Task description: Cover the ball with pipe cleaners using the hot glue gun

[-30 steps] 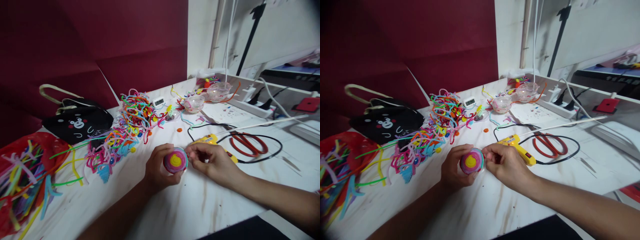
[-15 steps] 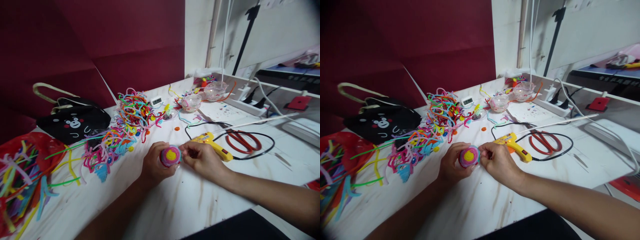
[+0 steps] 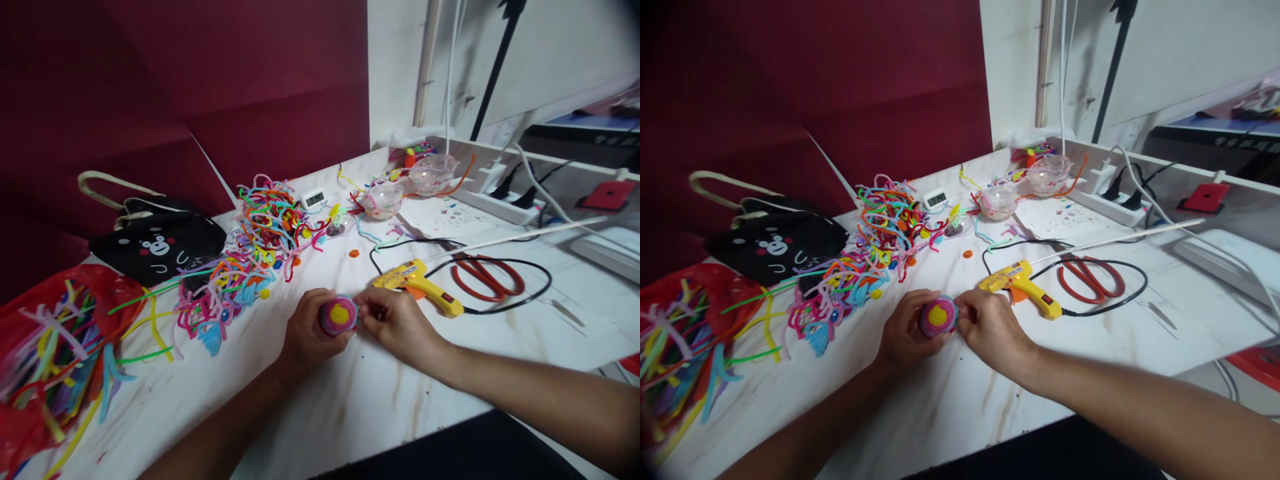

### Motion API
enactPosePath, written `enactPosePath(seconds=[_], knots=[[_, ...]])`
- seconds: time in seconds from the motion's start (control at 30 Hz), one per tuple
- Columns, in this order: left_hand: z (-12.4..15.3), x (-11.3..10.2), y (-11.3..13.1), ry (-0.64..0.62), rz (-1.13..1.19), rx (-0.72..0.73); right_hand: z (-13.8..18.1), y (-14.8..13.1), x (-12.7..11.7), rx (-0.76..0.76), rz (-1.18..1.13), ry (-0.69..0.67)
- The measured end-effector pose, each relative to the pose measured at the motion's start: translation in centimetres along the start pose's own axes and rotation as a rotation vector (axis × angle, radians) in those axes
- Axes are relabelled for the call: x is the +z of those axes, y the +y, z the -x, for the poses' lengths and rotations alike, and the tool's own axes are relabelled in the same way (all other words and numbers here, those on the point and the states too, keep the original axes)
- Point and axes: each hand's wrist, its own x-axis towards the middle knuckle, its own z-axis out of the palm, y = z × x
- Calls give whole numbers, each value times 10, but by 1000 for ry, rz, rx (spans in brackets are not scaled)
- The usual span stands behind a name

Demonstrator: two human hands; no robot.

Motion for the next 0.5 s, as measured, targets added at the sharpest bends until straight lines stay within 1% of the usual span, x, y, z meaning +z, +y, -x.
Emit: enactPosePath(seconds=[0.13, 0.33, 0.5], knots=[[10, -7, 3, -21, 6, -15, 4, 1, 6, -12, 52, -43], [15, -14, 10, -64, -13, -47, 6, -4, 8, 32, 58, -96], [13, -15, 15, -20, -87, 24, 8, -5, 5, 53, 24, -134]])
